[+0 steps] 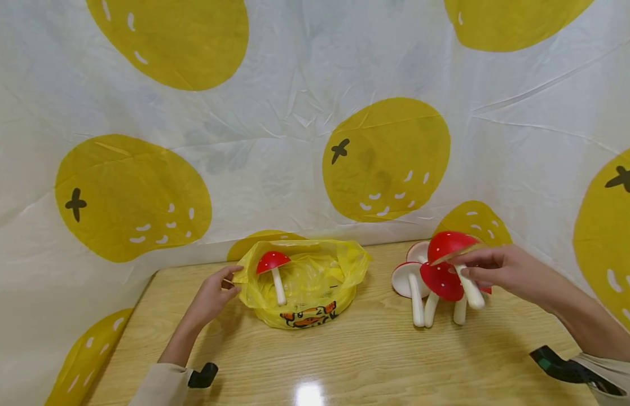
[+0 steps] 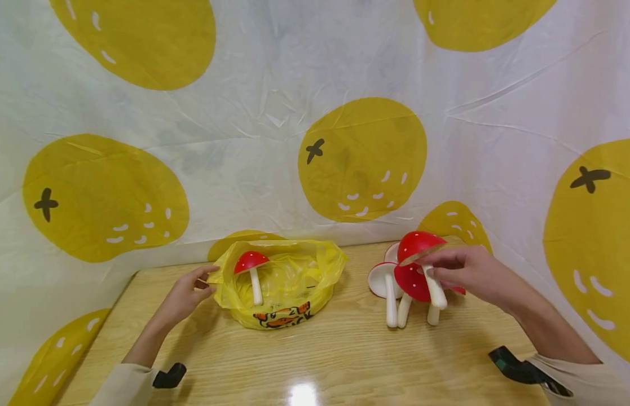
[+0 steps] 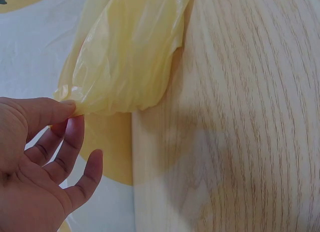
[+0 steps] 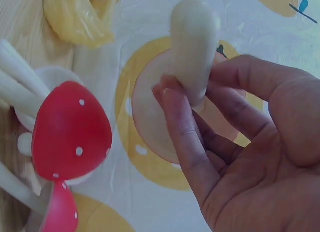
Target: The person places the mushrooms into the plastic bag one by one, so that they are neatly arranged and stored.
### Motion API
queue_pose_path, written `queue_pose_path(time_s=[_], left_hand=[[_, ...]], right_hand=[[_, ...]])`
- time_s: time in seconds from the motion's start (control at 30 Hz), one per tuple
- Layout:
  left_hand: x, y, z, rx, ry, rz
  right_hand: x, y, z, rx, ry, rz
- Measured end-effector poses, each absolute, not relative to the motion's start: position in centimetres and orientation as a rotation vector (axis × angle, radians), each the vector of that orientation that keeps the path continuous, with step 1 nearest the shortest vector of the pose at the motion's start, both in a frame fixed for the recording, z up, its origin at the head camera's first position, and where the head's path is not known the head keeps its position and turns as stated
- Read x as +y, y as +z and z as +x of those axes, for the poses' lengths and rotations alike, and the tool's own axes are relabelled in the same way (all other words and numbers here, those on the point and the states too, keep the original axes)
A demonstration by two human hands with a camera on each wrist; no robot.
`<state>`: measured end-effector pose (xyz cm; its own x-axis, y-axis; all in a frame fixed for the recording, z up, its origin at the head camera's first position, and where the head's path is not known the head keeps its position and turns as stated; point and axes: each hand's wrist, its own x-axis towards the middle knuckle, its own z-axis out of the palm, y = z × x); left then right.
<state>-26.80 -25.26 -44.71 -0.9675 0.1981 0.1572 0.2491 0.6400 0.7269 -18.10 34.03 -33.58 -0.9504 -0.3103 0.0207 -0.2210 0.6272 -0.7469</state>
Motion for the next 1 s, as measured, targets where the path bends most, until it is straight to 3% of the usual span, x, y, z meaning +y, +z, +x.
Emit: queue_pose_path(time_s=[0.53, 1.0], left_hand=[[-25.2, -44.3, -26.7, -2.792, -1.254, -0.376], [-25.2, -44.4, -26.8, -2.79, -1.244, -0.395]], right_hand=[[29.1, -33.7, -19.9, 2.823, -1.292, -0.611], [25.4, -34.1, -21.8, 2.72, -1.293, -0.525]])
